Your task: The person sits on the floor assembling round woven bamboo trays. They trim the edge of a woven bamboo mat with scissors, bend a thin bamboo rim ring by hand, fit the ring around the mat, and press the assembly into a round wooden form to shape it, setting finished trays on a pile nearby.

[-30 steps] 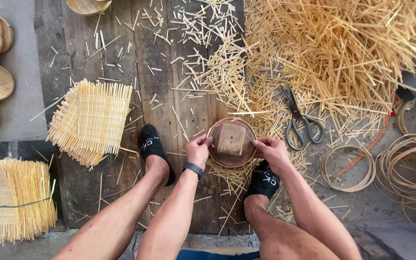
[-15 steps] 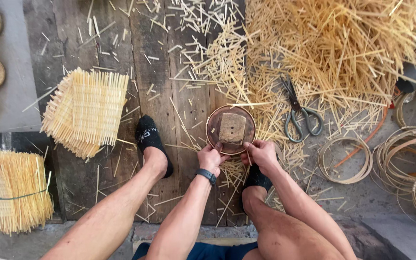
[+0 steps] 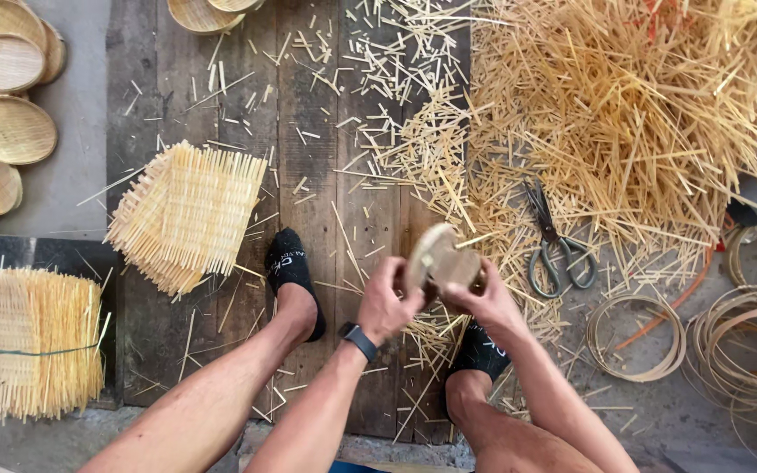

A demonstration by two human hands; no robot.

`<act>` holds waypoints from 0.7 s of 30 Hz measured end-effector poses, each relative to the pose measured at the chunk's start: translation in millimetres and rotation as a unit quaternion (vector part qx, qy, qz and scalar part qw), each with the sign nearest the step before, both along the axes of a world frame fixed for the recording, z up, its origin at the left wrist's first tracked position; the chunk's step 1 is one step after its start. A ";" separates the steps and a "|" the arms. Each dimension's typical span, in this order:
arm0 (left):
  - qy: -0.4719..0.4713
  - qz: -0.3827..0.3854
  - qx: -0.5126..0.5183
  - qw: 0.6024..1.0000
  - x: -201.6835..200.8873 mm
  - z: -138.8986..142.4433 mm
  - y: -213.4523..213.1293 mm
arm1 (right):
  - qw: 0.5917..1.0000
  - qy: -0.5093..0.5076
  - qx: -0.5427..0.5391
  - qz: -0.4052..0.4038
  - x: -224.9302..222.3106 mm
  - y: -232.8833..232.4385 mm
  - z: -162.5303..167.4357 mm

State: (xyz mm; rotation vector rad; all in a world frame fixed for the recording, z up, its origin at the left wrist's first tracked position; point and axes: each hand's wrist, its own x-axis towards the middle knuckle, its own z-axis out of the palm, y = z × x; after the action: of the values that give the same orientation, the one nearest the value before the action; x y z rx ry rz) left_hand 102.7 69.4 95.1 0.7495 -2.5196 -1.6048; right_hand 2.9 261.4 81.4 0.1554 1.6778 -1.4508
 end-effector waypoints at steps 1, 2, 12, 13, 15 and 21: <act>0.060 -0.027 0.034 0.997 -2.6 7.0 5.6 | 1.000 -0.005 0.004 -0.021 5.0 -7.9 0.7; 0.119 -0.053 0.067 0.989 -6.5 12.8 10.8 | 0.999 -0.009 0.008 -0.042 9.9 -14.5 0.4; 0.033 0.034 -0.013 0.999 -28.8 -6.2 4.6 | 0.996 0.031 -0.013 -0.079 23.0 -27.4 -20.3; 0.046 0.024 -0.009 0.999 -29.0 -17.7 0.7 | 0.996 0.024 -0.016 -0.081 20.8 -24.8 -24.7; 0.007 0.044 -0.001 0.999 -30.6 -44.8 -12.7 | 0.996 0.011 -0.021 -0.087 15.4 -14.2 -34.9; -0.139 0.108 -0.028 0.984 -20.3 -100.4 -103.4 | 0.886 -0.116 -0.381 -0.239 1.8 48.3 -60.8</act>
State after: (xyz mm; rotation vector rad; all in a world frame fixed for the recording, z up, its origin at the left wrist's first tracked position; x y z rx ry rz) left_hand 82.4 -34.0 -5.3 1.2689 -2.5376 -1.4405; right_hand 4.8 309.7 20.6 0.3010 0.8012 -2.2586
